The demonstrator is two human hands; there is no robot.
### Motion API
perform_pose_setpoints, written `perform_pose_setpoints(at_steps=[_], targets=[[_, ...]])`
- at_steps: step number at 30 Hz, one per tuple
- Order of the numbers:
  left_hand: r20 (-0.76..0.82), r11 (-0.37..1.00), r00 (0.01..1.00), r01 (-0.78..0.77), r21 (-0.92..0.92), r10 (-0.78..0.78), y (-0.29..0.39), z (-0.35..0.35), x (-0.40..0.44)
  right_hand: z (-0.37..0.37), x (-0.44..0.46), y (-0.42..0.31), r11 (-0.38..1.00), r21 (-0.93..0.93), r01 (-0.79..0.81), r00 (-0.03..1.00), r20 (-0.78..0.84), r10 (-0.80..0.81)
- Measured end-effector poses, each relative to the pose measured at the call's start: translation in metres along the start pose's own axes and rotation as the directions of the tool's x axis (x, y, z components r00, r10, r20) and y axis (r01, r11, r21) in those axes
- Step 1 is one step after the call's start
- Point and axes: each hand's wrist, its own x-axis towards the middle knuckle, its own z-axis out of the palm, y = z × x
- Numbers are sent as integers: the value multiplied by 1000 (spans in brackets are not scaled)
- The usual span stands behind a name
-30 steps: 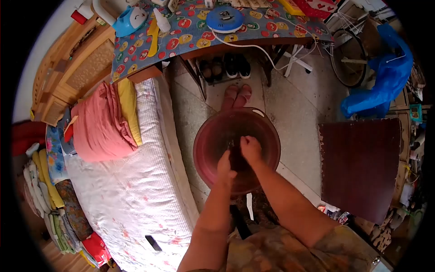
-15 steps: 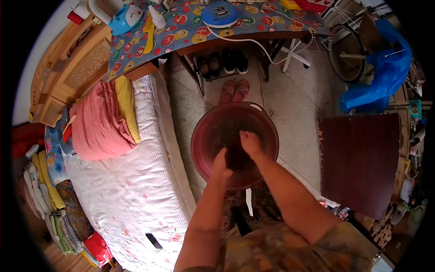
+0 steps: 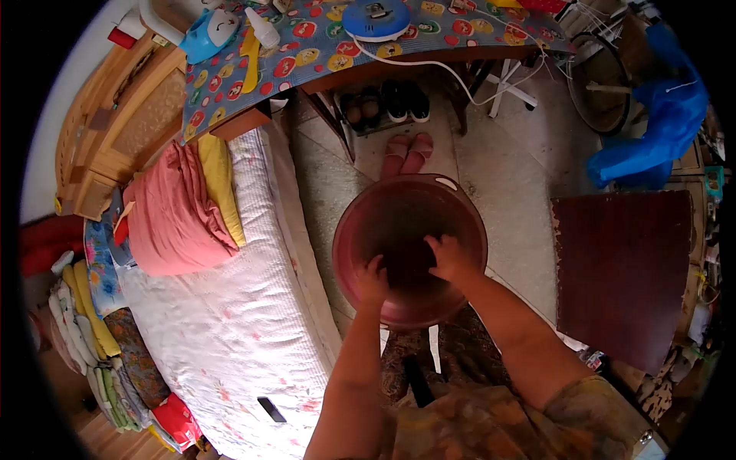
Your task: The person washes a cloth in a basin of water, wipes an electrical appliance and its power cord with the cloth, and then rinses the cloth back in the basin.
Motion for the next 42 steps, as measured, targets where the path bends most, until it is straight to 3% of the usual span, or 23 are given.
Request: perform_pose_setpoints(at_steps=[1, 3, 4, 5, 6, 7, 8, 9, 10, 11, 13, 15, 19, 23, 26, 29, 31, 34, 35, 37, 39, 40, 42], targets=[[4, 1000, 1000, -1, 2, 1, 8, -3, 3, 15, 5, 3, 1000, 4, -2, 1000, 2, 2], [230, 928, 916, 359, -101, -329, 24, -8, 6, 47, 20, 12, 991, -3, -137, 990, -40, 137], [236, 927, 914, 361, -103, -330, 18, -2, 4, 52, 23, 14, 990, -5, -142, 989, -36, 142], [284, 828, 871, 477, -295, -401, 8, 6, 3, 56, 25, 16, 914, 358, -193, 981, 51, 187], [343, 678, 823, 567, -468, -452, 1, 14, 3, 54, 26, 16, 708, 663, -240, 970, 140, 198], [345, 678, 828, 560, -477, -442, 0, 19, 3, 53, 18, 9, 766, 642, -25, 994, -62, 85], [436, 432, 730, 671, -602, -526, 0, 22, 1, 54, 5, -2, 797, 574, 186, 965, -258, -40], [545, 149, 619, 727, -671, -566, -1, 26, 0, 37, -13, -17, 708, 655, 264, 957, -268, -108], [684, -155, 567, 707, -690, -458, -7, 31, 1, 32, -23, -27, 684, 624, 378, 922, -323, -215], [686, -151, 577, 706, -692, -443, 14, 15, 8, 24, -36, -38, 606, 651, 457, 889, -345, -301], [802, -364, 505, 716, -596, -319, 67, -36, 20, 9, -61, -59, 481, 738, 474, 872, -315, -375], [785, -474, 596, 650, -594, -166, 83, -48, 20, 12, -80, -78, 646, 533, 546, 834, -424, -354], [701, -498, 709, 584, -641, -72, 87, -37, 21, 9, -80, -99, 771, 441, 459, 795, -592, -135], [669, -382, 710, 568, -729, -221, 90, -30, 32, 6, -31, -86, 782, 475, 403, 699, -712, 72], [653, -311, 705, 578, -755, -275, 92, -30, 38, 1, -7, -75, 667, 727, 163, 771, -516, 373], [691, -236, 609, 659, -714, -390, 88, -26, 41, 0, 2, -52, 506, 860, 67, 851, -314, 420], [790, -461, 528, 643, -611, -312, 87, -23, 37, -17, -30, -62, 653, 741, 154, 905, -371, 207], [673, -522, 740, 568, -637, -15, 75, -23, 24, -6, -69, -82, 769, 460, 444, 792, -602, -98], [650, -427, 758, 570, -702, -57, 89, -37, 19, -3, -80, -89, 805, 305, 509, 720, -664, -204], [615, -321, 781, 559, -765, -104, 94, -29, 17, -6, -73, -86, 777, 276, 565, 670, -703, -238], [703, -377, 653, 599, -707, -282, 78, 2, 18, -4, -33, -71, 705, 656, 270, 807, -553, 205], [747, -387, 522, 641, -662, -412, 109, -27, 31, 0, -12, -62, 669, 717, 198, 802, -510, 310], [767, -350, 534, 685, -639, -356, 78, -6, 35, 5, 12, -35, 629, 774, 71, 850, -377, 368]])
